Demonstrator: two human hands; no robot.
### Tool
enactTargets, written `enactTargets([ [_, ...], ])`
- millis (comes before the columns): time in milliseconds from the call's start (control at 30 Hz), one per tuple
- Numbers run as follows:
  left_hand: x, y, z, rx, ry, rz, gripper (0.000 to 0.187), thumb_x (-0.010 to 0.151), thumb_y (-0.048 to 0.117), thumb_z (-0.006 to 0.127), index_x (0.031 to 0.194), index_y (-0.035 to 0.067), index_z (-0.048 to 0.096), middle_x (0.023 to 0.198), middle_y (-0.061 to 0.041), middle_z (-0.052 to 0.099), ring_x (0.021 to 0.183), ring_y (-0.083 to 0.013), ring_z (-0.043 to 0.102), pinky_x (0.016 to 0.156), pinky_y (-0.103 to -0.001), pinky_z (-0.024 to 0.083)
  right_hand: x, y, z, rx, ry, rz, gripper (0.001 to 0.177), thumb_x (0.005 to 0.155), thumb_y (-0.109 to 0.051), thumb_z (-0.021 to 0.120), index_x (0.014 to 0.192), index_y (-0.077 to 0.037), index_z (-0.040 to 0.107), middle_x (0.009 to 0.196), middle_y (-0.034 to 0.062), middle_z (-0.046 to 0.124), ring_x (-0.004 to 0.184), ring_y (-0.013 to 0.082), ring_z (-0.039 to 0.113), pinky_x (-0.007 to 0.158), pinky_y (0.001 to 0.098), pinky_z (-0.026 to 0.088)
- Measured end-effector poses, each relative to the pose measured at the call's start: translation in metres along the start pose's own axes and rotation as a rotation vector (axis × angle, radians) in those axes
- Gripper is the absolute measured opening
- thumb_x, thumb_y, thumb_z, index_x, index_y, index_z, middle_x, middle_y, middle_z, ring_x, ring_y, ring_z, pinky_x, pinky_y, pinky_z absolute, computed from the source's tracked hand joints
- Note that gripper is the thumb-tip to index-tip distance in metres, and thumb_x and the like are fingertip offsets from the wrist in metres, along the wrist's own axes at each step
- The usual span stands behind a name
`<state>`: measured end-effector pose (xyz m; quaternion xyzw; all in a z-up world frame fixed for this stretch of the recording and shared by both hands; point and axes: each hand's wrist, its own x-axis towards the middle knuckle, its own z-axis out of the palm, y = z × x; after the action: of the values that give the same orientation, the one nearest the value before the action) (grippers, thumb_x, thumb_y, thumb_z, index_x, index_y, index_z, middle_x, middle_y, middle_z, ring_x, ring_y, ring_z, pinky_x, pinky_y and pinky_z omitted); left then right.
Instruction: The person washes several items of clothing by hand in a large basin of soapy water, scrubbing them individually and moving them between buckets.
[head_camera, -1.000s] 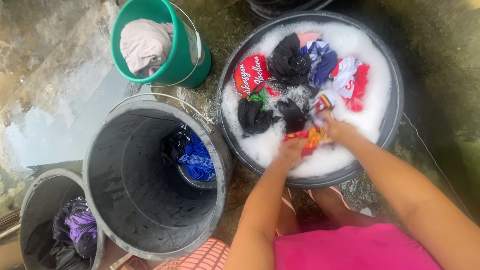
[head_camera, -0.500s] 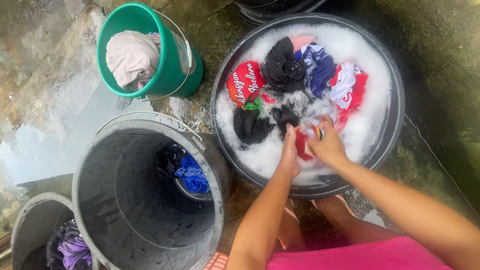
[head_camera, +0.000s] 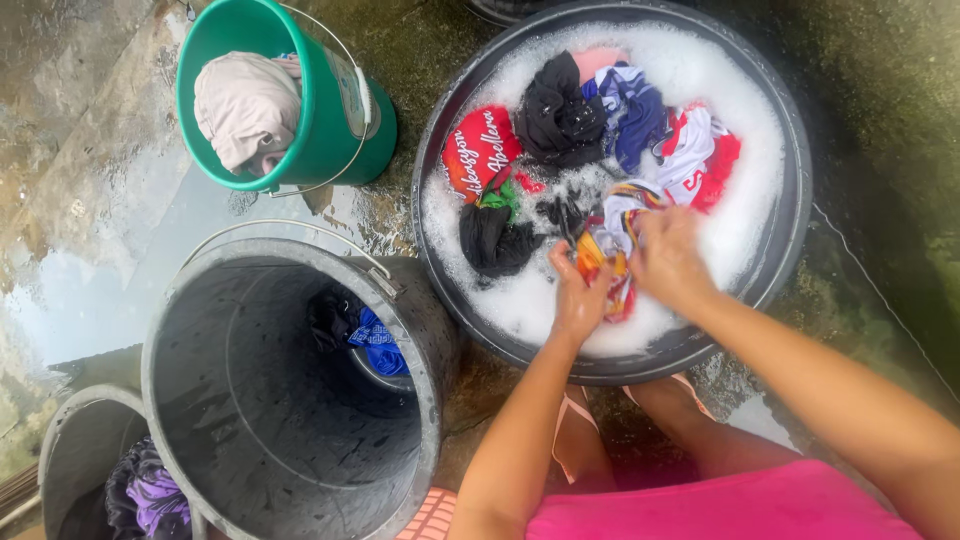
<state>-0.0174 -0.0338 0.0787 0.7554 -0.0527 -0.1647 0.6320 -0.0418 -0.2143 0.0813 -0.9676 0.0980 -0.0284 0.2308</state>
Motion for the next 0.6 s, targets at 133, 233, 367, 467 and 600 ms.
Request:
enactTargets([
  [133,-0.008,0.005,-0.014,0.541,-0.319,-0.213,0.068,0.090,0.031,0.074,0.136,0.007,0.029,0.103,-0.031,0.066,0.098,-0.0494,0.065,0.087,-0.054,0.049,0.007,0.051,0.078,-0.053,-0.388,-0.109,0.050,0.091,-0.022,0.063,0.137,-0.005,0.050,0.129,0.0290,0.047,0.117,0.0459,0.053,0.096,0.0522,0.047],
  [233,-0.014,-0.013,-0.016,0.466,-0.313,-0.155,0.053,0.086,0.024,0.074,0.123,0.004,0.042,0.100,-0.029,0.069,0.098,-0.0492,0.067,0.085,-0.052,0.051,0.030,0.098,0.132,-0.029,-0.472,-0.004,0.054,0.096,-0.026,0.059,0.143,-0.003,0.048,0.134,0.0321,0.047,0.122,0.0485,0.053,0.099,0.0526,0.046],
  [367,-0.009,-0.070,-0.021,0.381,-0.166,-0.168,0.044,0.090,0.019,0.074,0.123,0.001,0.051,0.113,-0.027,0.067,0.108,-0.0448,0.064,0.093,-0.050,0.049,0.018,0.099,0.153,-0.092,-0.596,-0.056,0.042,0.101,-0.028,0.053,0.136,-0.005,0.056,0.131,0.0257,0.058,0.120,0.0433,0.060,0.102,0.0512,0.047],
  [467,0.007,-0.101,-0.010,0.277,-0.042,0.124,0.040,0.093,0.014,0.074,0.126,-0.001,0.056,0.124,-0.027,0.065,0.118,-0.0422,0.061,0.100,-0.049,0.046,0.012,0.104,0.138,-0.127,-0.654,-0.183,0.040,0.094,-0.024,0.058,0.129,-0.005,0.061,0.130,0.0233,0.059,0.120,0.0413,0.060,0.103,0.0495,0.046],
  [600,0.005,-0.074,-0.003,-0.034,-0.008,0.026,0.028,0.098,0.012,0.067,0.121,-0.001,0.055,0.114,-0.024,0.064,0.105,-0.0326,0.059,0.092,-0.045,0.048,0.038,0.071,0.081,-0.055,-0.626,0.159,0.036,0.086,-0.020,0.065,0.119,-0.004,0.068,0.128,0.0200,0.060,0.120,0.0387,0.059,0.105,0.0473,0.045],
])
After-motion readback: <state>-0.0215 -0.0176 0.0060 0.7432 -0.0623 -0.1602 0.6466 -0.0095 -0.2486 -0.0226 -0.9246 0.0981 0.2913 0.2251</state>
